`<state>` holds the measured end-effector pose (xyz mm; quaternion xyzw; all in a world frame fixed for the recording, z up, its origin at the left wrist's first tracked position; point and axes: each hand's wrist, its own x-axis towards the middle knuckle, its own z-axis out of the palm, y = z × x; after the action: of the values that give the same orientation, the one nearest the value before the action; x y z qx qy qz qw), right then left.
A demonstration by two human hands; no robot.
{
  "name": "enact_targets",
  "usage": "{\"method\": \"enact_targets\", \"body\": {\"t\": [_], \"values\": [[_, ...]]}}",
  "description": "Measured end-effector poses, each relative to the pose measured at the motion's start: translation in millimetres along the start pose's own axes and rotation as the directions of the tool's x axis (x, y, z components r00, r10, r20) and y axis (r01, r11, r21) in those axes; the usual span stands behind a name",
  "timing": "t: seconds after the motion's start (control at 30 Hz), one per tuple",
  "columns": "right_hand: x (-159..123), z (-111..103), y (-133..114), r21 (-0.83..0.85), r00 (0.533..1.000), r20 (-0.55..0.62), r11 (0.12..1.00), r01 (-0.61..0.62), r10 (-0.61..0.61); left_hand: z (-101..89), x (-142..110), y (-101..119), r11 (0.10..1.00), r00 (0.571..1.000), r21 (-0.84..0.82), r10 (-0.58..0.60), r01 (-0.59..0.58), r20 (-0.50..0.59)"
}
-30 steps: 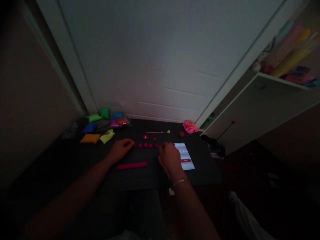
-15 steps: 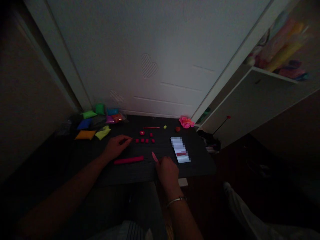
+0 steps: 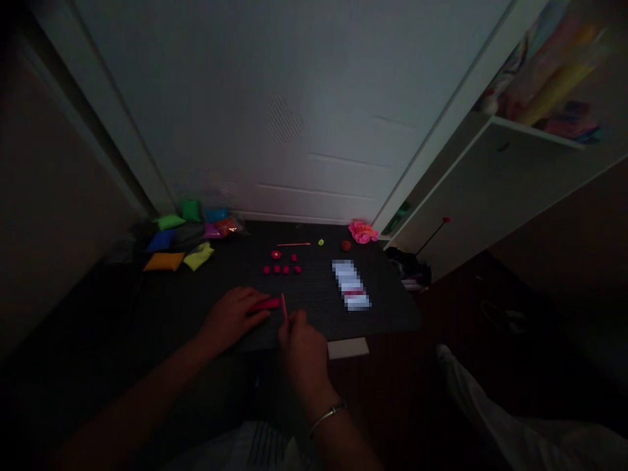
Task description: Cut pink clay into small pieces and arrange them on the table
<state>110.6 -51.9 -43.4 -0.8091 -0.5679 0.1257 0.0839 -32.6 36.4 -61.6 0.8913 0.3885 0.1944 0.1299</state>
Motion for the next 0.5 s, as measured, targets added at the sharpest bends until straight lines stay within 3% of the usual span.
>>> {"method": "enact_targets", "body": {"t": [0.23,0.5], "values": [[-4.9,6.8,-10.2,-0.036,0.995,-0.088,0.999,0.037,-0.040,14.6,2.2,3.9,1.000,0.998,-0.019,-0.015,0.014,-0.056],[-1.8,9.7,-16.7,-0.049,0.996,-0.079,0.998,0.024,-0.028,12.8,2.5,2.9,0.999,0.999,-0.032,-0.012,0.010,-0.046]]}}
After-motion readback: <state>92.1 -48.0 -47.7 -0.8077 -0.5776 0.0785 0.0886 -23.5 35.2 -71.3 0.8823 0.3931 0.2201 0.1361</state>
